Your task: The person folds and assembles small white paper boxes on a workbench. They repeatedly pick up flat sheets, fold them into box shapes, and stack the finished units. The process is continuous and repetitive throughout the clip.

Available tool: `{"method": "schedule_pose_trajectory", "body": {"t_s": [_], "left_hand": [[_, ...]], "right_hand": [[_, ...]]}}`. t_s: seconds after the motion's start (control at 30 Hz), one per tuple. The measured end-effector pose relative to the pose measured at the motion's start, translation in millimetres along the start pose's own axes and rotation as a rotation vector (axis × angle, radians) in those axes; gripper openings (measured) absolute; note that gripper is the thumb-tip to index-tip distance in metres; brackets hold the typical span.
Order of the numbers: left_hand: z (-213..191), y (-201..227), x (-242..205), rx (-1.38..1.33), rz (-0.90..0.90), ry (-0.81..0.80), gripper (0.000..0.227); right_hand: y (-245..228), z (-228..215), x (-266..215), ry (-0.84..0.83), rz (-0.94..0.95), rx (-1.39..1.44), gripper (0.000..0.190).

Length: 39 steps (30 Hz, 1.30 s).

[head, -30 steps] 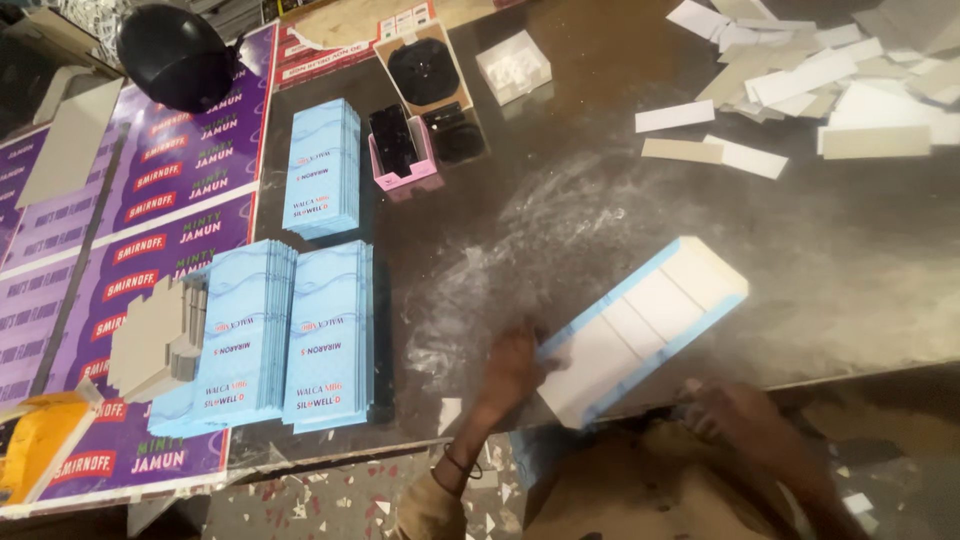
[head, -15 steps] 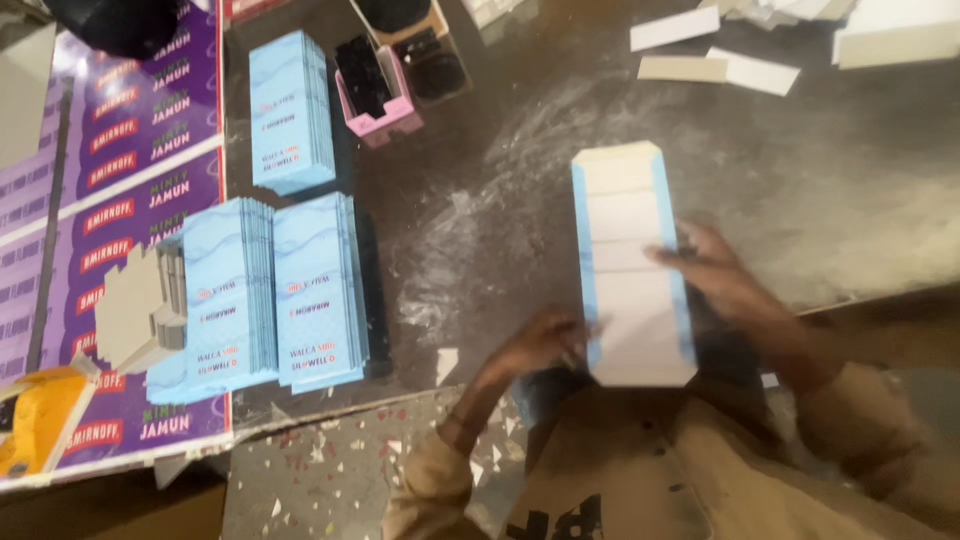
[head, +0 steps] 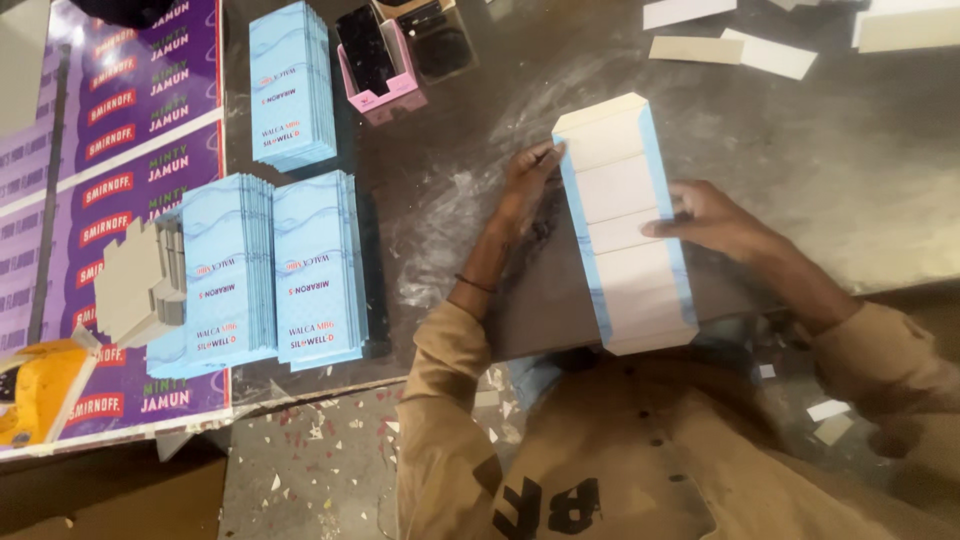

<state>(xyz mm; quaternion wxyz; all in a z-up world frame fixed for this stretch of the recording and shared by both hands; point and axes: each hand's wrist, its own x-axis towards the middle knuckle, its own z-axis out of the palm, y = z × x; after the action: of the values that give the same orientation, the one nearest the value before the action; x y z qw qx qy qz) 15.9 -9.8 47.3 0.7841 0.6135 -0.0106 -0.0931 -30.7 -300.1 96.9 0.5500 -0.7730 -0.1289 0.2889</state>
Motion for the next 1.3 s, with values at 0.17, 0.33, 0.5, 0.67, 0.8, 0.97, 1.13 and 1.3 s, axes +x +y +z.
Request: {"method": "schedule_pose_trajectory", "body": {"t_s": [0.17, 0.33, 0.5, 0.67, 0.8, 0.97, 1.13, 1.3], "left_hand": [[8.6, 4.5, -1.3, -0.082, 0.069, 0.031, 0.029], [5.5, -3.8, 9.3, 0.023, 0.063, 0.124, 0.03], [-12.1, -12.3, 26.0, 0.211, 0.1, -0.049, 0.022], [-23.5, -13.4, 48.5, 0.277, 0.057, -0.21, 0.029], [-28.3, -7.4, 61.5, 0.937, 0.179, -0.112, 0.039], [-32.8, -15.6, 60.8, 0.908, 0.217, -0.128, 0.041], [-31.7, -12.9, 61.0, 0.855, 0.185, -0.172, 0.039], [-27.4, -4.5, 59.8, 0.844, 0.198, -0.244, 0.042]], "right_hand": [[8.3, -2.0, 6.6, -0.023, -0.025, 0.011, 0.061], [5.6, -2.4, 1.7, -0.046, -0.064, 0.017, 0.062], [-6.8, -13.4, 24.5, 0.071, -0.094, -0.01, 0.068], [-5.1, -47.2, 93.3, 0.069, -0.118, -0.291, 0.068], [8.8, -56.9, 126.7, 0.073, -0.188, -0.639, 0.067], [28.6, -70.2, 135.4, 0.021, -0.343, -0.527, 0.064], [35.0, -85.7, 147.2, -0.03, -0.351, -0.542, 0.057], [30.5, -87.3, 160.1, -0.045, -0.267, -0.622, 0.056]]}}
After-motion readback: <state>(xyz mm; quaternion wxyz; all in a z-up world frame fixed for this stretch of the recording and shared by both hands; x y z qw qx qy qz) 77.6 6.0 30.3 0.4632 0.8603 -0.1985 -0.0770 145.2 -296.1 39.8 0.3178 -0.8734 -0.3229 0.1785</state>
